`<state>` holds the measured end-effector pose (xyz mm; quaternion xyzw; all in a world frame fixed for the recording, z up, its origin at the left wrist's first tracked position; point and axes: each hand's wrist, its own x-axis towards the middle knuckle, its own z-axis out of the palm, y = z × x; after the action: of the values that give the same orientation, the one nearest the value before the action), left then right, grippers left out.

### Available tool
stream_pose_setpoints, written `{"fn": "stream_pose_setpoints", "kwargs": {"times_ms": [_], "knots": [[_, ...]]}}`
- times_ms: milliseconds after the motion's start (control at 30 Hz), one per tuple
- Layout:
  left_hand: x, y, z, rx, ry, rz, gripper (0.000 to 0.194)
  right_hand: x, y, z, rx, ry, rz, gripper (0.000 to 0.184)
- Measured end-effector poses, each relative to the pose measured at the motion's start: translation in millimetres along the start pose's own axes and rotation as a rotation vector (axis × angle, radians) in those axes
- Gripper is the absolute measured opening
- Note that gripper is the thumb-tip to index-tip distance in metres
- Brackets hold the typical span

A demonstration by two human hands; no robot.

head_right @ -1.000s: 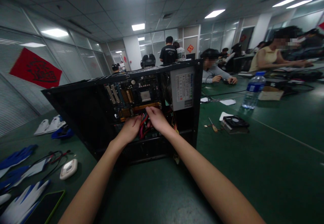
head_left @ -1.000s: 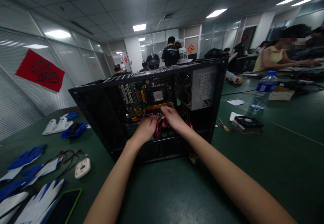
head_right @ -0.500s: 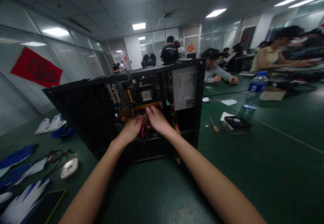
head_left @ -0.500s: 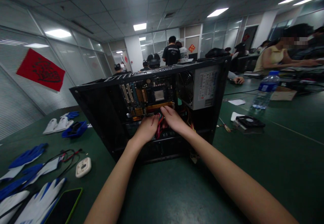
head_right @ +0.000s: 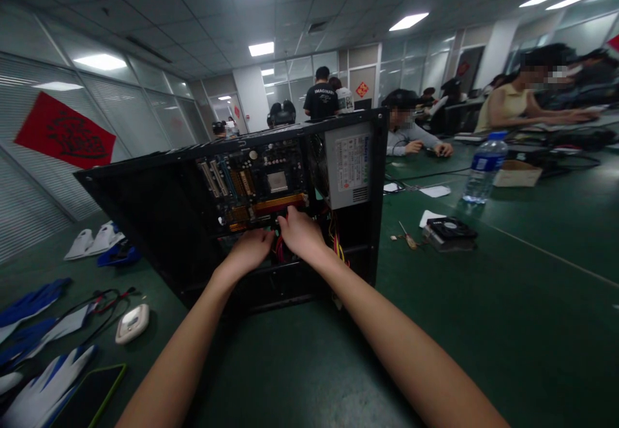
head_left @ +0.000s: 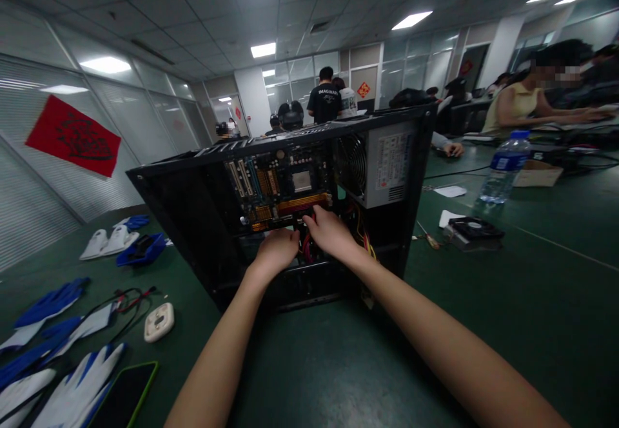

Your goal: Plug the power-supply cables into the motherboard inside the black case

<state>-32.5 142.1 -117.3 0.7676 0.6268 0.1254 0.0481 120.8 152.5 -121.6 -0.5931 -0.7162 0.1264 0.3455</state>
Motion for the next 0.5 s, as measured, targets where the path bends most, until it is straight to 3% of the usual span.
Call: {"fn": "stream_pose_setpoints", "kwargs": {"times_ms": [200, 500], "knots": [[-0.6, 12.6, 0.2, 0.091, 0.017, 0.0, 0.05, 4.3, 4.6, 4.6, 0.113, -0.018, 0.015, 0.019], [7.5, 11.3, 2.0, 0.065, -0.001, 0.012, 0.047, 4.5, 3.6, 4.3, 0.195, -0.012, 0.022, 0.017]]}}
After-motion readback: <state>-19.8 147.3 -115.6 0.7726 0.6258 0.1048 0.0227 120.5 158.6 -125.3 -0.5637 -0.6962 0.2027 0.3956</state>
